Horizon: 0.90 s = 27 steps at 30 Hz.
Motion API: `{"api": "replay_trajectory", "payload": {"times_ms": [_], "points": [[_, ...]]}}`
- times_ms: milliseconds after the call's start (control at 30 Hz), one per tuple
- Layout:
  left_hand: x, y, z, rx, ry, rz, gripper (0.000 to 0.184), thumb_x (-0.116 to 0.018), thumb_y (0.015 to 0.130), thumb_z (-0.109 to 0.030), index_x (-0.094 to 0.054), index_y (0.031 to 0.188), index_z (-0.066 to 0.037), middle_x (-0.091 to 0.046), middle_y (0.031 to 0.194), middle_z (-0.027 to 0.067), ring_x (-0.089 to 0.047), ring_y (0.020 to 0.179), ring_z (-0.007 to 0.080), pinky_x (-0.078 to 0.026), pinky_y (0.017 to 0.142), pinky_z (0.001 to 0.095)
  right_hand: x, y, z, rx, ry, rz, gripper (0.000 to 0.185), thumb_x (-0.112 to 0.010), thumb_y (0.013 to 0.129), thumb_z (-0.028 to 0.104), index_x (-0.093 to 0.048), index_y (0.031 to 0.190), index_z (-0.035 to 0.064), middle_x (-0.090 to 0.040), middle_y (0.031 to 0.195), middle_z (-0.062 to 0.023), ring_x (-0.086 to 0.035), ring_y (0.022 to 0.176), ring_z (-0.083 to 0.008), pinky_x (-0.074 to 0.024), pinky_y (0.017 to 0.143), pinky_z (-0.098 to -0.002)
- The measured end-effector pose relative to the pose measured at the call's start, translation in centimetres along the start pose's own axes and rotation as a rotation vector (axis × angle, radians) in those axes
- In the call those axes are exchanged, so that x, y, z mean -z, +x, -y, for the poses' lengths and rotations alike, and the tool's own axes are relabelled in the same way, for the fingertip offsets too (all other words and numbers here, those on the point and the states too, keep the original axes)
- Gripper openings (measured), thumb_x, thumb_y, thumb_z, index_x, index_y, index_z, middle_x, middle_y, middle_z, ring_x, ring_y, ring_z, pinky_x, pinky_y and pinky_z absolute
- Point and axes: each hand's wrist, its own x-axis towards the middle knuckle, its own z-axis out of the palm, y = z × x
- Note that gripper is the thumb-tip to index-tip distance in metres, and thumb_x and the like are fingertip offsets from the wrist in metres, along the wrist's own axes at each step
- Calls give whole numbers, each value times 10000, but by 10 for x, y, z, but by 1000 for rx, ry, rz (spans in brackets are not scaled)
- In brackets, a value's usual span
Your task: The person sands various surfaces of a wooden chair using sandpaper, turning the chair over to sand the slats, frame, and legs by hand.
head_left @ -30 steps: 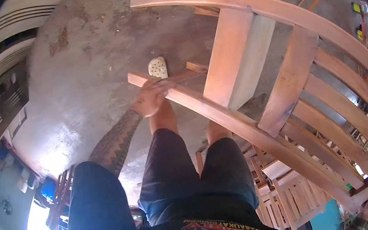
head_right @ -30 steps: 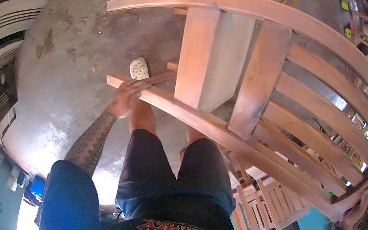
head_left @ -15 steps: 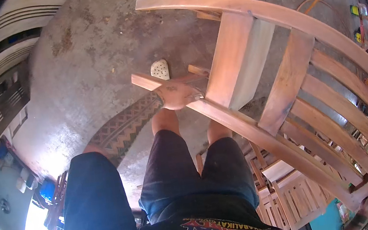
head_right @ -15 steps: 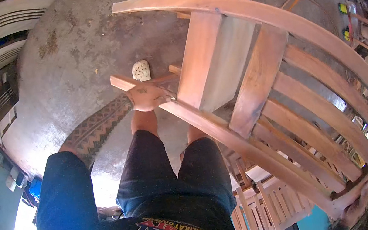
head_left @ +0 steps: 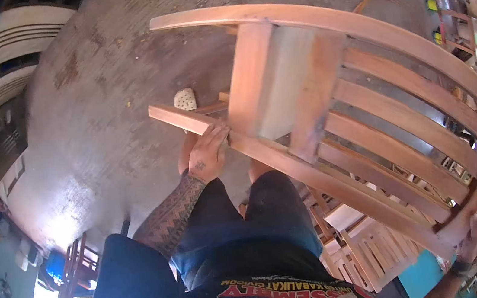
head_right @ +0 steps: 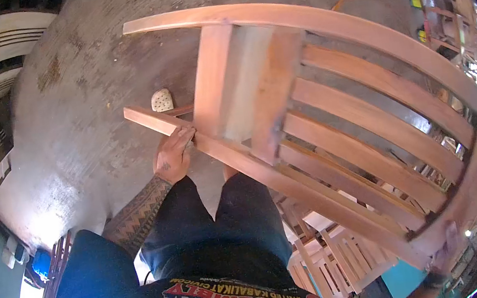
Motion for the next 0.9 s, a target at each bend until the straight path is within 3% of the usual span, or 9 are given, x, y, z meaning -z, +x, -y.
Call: {"api": "replay_trajectory", "payload": {"times_ms": [67, 133, 200, 300, 400, 533, 667, 767, 900], "points": [[3, -3, -17, -122, 56, 32, 450, -608, 965, -68, -664, 1411, -48, -671, 1442, 189, -590, 1399, 395, -469, 1204, 486, 6, -3, 20, -120, 19, 33, 660, -681, 1070, 349, -471, 1574, -21, -614, 1463, -128, -598, 1324, -239, -501, 1132, -421], [7, -4, -31, -226, 45, 110, 417, -601, 1000, -108, -670, 1409, -65, -684, 1416, 195, -606, 1369, 401, -477, 1192, 499, -38, 32, 91, -404, 320, -79, 642, -700, 1048, 295, -481, 1562, -21, -632, 1436, -121, -604, 1309, -223, -497, 1122, -399], [9, -2, -49, -316, -43, 256, 409, -583, 1021, -127, -668, 1416, -71, -684, 1414, 198, -613, 1360, 385, -474, 1190, 503, -65, 42, 114, -418, 549, -165, 647, -717, 1024, 273, -488, 1554, -19, -641, 1424, -122, -609, 1298, -214, -495, 1110, -381], [42, 6, -130, -236, -153, 333, 384, -572, 1025, -159, -703, 1374, -68, -705, 1373, 207, -640, 1319, 375, -500, 1156, 492, -63, 56, 133, -254, 599, 17, 751, -772, 969, 320, -477, 1569, -23, -634, 1442, -131, -611, 1301, -227, -480, 1125, -384], [50, -2, -172, -48, -140, 22, 387, -568, 1026, -170, -708, 1371, -62, -723, 1334, 215, -665, 1277, 382, -520, 1137, 477, -62, 57, 158, -211, 606, 21, 877, -805, 891, 335, -433, 1599, -24, -614, 1451, -141, -610, 1308, -253, -475, 1117, -394], [39, -16, -150, 72, -135, -172, 446, -597, 981, -110, -689, 1417, -76, -725, 1330, 213, -659, 1288, 390, -519, 1135, 481, -67, 57, 180, -23, 732, -32, 860, -780, 888, 345, -441, 1588, -22, -619, 1445, -144, -587, 1334, -244, -432, 1156, -391], [16, -27, -219, -165, -125, -267, 537, -632, 910, -58, -679, 1444, -97, -696, 1407, 184, -596, 1380, 391, -460, 1189, 514, -58, 52, 189, 1, 721, -18, 757, -773, 897, 309, -488, 1516, -20, -639, 1386, -145, -615, 1259, -243, -465, 1115, -389], [-3, -12, -276, -292, -56, -181, 451, -628, 997, -89, -671, 1446, -94, -692, 1430, 164, -588, 1414, 364, -440, 1225, 490, -58, 53, 192, 22, 720, -20, 703, -771, 902, 284, -504, 1475, -24, -645, 1361, -149, -627, 1219, -240, -486, 1088, -390], [-52, -3, -311, -304, -188, -260, 509, -637, 986, -100, -622, 1493, -59, -639, 1498, 190, -544, 1442, 405, -395, 1250, 509, -50, 48, 204, 40, 757, 9, 696, -769, 907, 256, -488, 1474, -35, -644, 1359, -156, -630, 1216, -240, -494, 1083, -396]]}}
